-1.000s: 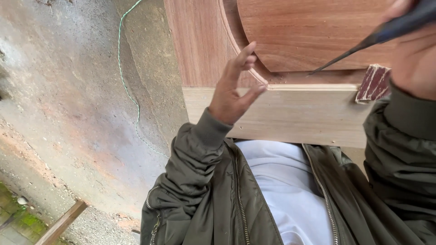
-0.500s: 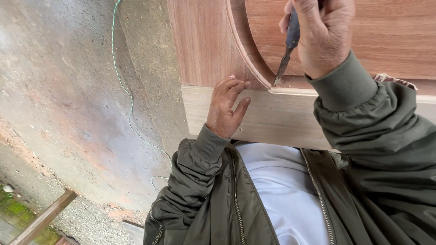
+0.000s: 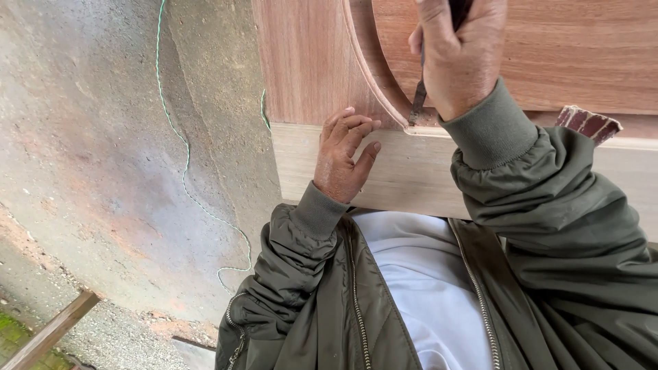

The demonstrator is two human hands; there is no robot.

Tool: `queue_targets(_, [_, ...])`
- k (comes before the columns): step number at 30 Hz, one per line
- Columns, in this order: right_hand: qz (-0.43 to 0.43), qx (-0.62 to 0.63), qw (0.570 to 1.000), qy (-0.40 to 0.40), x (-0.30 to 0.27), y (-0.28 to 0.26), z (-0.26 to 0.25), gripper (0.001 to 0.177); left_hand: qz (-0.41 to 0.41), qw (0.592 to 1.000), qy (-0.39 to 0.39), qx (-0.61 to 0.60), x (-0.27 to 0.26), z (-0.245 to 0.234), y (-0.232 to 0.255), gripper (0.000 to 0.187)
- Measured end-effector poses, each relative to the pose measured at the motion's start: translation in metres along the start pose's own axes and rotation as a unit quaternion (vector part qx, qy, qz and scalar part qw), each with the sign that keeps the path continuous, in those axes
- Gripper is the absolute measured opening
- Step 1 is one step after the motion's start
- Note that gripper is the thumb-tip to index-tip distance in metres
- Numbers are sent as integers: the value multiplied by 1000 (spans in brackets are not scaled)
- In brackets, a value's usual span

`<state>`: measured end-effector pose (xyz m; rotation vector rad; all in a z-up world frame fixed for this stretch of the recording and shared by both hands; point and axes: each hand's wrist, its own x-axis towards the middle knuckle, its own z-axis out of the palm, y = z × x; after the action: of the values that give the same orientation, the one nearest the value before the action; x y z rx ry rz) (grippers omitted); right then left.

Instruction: The person uses a chisel to carve and shape the curved edge of a wooden piece. They periodically switch to sanding the surface with a piece of sandpaper to smooth the wood. The task involves alternating between chiseling and sanding to refine the wooden object's edge.

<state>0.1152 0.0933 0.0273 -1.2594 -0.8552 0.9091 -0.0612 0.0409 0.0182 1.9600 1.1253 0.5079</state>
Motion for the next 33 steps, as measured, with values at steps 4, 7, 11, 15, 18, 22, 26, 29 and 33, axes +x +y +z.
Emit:
queue_targets(4, [25,-2,997,-72,-8,-19,0,8,14,1000,14,1,-3,2,-5,20])
queue_targets(7, [7,-2,997,-71,-11,-16,-7,11,12,1000,11,3,-7,3,-8,21])
queue_targets(11, [70,-15,997,-19,-4,2,-21,22,6,1000,-4,3,-6,1,-8,20])
queue_targets(15, [83,-23,996,-8,-6,8,-22,24,5,1000,-4,-3,-6,1,-8,19])
queue_targets(18, [48,-16,999,-14,-6,11,-18,16,11,1000,0,-3,-5,1,-8,20])
queue_targets(22, [68,-2,997,-40,-7,11,-5,12,10,1000,11,-9,-4,1,-5,19])
queue_targets(26, [82,0,992,-92,-6,-10,9,9,9,1000,10,-5,-4,2,-6,17])
queue_targets(29, [129,98,980,-113,-5,-4,-16,18,16,1000,4,-19,-7,0,-7,20])
queue_targets(33, [152,70,985,-31,1,1,-50,25,7,1000,-18,-12,-9,1,-12,19])
